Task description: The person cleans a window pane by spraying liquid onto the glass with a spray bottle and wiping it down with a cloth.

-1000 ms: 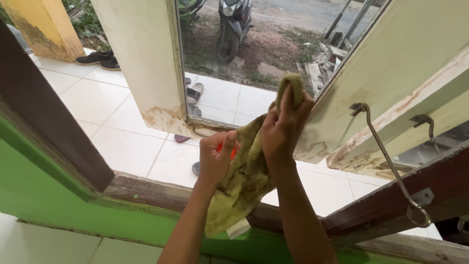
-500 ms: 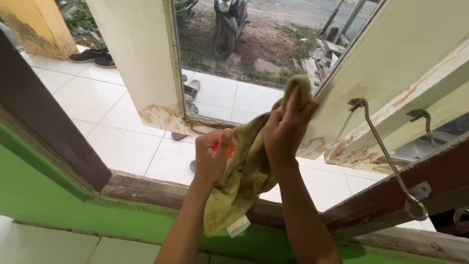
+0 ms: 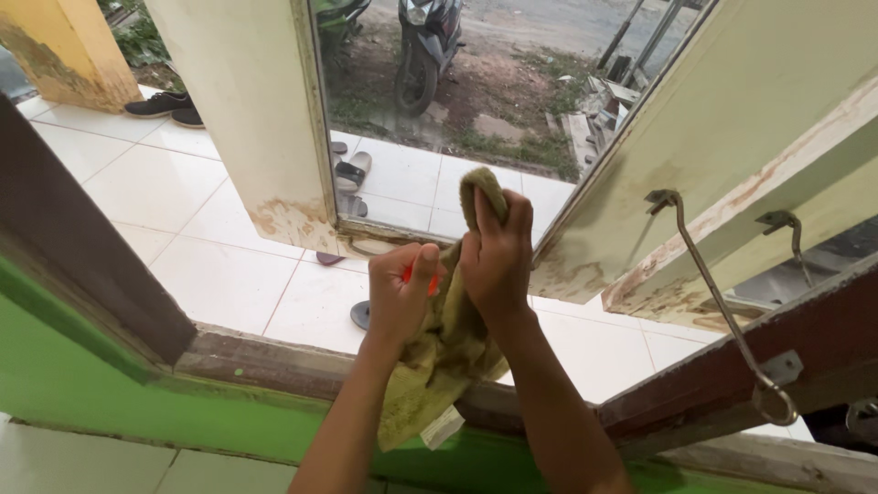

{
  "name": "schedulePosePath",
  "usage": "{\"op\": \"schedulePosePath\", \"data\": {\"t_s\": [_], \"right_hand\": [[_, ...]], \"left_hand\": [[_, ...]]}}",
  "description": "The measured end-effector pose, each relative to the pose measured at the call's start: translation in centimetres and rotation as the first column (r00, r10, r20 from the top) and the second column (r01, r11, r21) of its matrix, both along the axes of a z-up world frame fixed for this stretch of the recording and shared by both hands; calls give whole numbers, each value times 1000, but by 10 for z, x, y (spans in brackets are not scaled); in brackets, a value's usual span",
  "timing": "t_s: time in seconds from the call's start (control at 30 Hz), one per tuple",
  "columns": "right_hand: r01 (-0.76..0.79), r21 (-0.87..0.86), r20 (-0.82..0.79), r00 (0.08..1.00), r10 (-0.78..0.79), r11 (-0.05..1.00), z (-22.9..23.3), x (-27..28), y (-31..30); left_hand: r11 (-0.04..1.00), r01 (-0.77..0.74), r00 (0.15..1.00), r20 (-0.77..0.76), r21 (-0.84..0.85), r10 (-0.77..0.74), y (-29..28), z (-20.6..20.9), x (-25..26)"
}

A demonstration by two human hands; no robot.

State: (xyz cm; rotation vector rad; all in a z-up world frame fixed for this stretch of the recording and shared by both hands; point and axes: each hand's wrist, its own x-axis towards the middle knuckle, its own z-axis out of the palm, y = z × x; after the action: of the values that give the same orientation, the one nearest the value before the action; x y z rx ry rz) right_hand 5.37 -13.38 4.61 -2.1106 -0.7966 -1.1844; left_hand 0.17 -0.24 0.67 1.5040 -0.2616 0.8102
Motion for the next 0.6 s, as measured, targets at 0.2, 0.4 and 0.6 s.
{"op": "schedulePosePath", "data": {"t_s": [0.2, 0.4, 0.6], "right_hand": [[-67, 122, 95, 994, 56, 990, -12, 0, -22], [-78, 282, 71, 996, 60, 956, -10, 12, -30], [-82, 340, -2, 996, 88, 937, -14, 23, -33]], "left_hand": [[997, -25, 999, 19, -67, 26, -34, 31, 22], [984, -158, 987, 11, -80, 160, -44, 66, 42], [984, -103, 993, 40, -146, 110, -49, 68, 53]]}}
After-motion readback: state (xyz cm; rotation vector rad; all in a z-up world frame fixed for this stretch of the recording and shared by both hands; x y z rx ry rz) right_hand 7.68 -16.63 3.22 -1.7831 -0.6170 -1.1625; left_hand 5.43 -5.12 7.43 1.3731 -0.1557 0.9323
